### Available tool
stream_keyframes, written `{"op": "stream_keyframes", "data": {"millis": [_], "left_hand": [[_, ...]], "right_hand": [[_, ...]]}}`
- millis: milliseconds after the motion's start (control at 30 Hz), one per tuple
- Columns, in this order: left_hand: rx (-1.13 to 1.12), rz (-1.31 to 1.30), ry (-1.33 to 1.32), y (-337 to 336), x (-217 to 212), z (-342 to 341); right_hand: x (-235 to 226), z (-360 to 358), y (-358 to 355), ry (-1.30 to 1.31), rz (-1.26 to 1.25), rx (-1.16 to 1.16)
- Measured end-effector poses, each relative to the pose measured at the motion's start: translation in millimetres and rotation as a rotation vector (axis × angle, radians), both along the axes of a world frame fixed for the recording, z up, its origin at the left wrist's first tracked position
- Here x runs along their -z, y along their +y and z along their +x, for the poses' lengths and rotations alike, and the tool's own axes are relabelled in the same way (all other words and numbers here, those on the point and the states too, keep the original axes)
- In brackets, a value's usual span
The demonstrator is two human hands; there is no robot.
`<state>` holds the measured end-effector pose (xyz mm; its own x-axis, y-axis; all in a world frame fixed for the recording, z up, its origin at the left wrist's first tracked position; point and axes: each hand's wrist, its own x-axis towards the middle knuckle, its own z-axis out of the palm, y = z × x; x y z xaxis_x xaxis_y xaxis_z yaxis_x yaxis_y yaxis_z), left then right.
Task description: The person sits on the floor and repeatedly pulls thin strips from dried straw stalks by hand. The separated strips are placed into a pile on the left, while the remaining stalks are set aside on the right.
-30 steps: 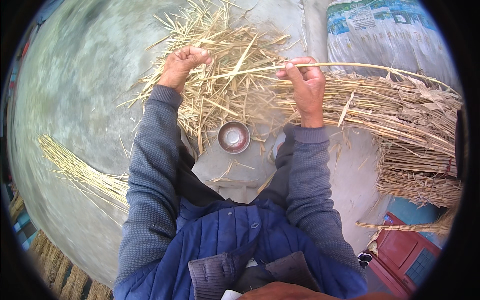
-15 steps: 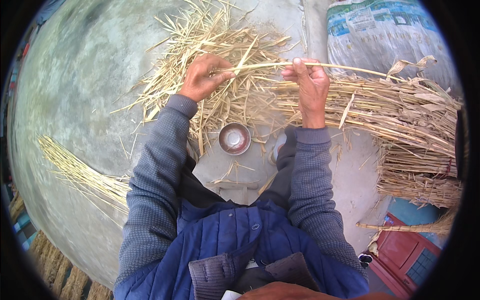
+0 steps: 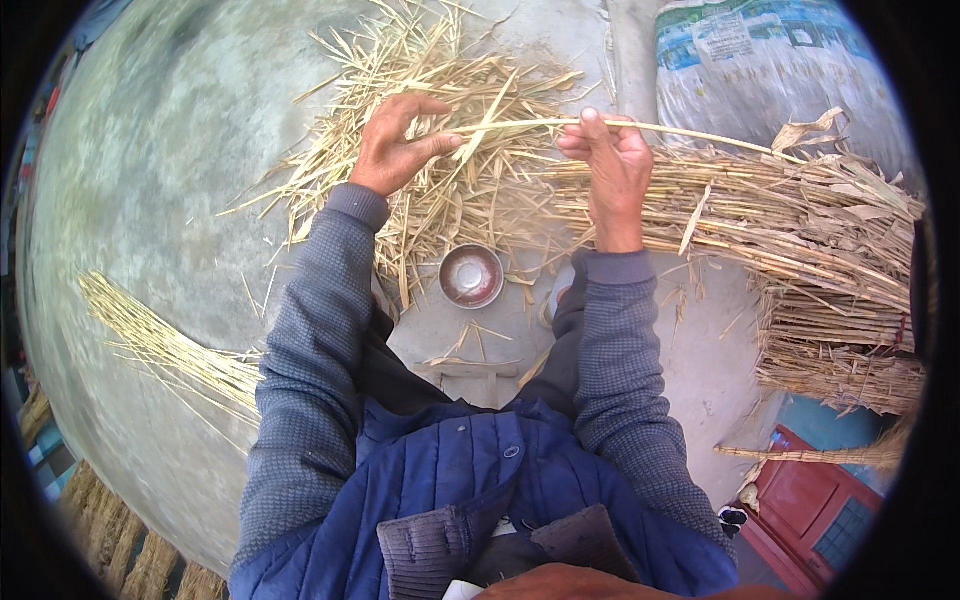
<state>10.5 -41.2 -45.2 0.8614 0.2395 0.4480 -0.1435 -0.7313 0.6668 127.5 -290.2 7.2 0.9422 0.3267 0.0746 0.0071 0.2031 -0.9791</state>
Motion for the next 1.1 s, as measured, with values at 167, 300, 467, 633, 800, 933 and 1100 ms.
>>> {"op": "stream_keyframes", "data": {"millis": [167, 300, 467, 633, 800, 933, 1100], "left_hand": [[0.055, -0.153, 0.058, -14.6, -1.6, 3.8], [0.06, -0.3, 0.094, -19.1, -5.1, 4.3], [-0.01, -0.995, -0.037, -4.1, -14.6, 1.7], [-0.036, -0.171, 0.11, -5.1, -12.0, 2.3], [0.004, 0.075, -0.002, -22.5, -4.7, 10.5], [0.027, -0.404, 0.122, -26.9, -7.9, 8.8], [-0.002, -0.868, 0.045, -14.2, -10.8, 5.3]], "right_hand": [[-2.2, 0.3, -0.7, -0.005, -0.01, 0.025], [-3.1, 0.2, -0.3, -0.008, -0.013, 0.036], [-3.8, 0.3, -1.1, -0.005, -0.052, 0.041], [-3.0, -0.4, -1.4, 0.001, -0.034, 0.045], [-4.0, -2.9, 0.9, 0.029, -0.039, 0.031], [-6.5, -3.3, 1.0, 0.012, -0.043, 0.053], [-5.7, -1.8, -1.9, 0.002, -0.068, 0.053]]}}
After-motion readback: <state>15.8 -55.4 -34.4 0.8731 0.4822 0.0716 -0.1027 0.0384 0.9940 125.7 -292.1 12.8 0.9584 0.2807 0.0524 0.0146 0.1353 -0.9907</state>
